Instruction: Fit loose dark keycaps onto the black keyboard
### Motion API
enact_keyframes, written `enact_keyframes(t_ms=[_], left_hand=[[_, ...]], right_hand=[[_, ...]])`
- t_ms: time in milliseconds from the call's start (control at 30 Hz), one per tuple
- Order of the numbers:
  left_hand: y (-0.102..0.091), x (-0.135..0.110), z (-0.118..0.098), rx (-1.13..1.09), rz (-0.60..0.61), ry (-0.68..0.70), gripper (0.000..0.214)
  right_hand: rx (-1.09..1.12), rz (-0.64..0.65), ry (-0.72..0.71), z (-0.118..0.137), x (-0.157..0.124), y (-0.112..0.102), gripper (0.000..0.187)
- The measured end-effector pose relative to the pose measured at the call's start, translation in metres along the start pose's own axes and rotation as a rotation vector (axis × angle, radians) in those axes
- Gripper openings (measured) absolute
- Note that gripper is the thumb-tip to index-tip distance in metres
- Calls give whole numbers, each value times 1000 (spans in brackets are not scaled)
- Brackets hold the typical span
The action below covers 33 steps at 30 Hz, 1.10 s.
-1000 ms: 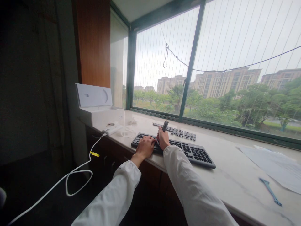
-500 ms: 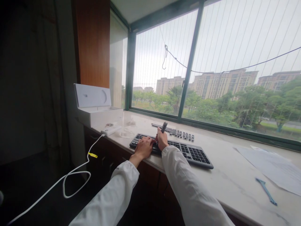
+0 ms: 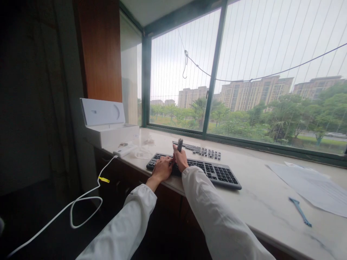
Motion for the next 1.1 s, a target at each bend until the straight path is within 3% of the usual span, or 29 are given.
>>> enact_keyframes(t_ms=[200, 767, 1100], left_hand=[[5, 3, 4, 1, -20, -11, 33], [6, 6, 7, -9, -6, -12, 28], [6, 6, 7, -87, 6, -22, 24]], right_hand=[[15, 82, -44, -2, -2, -1, 51], [-17, 136, -52, 0, -4, -2, 55], [12, 39, -58, -5, 0, -4, 52]])
Point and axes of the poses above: each hand's wrist, its own x-axis towards the middle knuckle, its own y-axis out of the palm, z = x × y, the point moved 2 cm from there along x, towards the middle knuckle, and after that the axes turned 6 degrees about z, right-handed, at the moved point
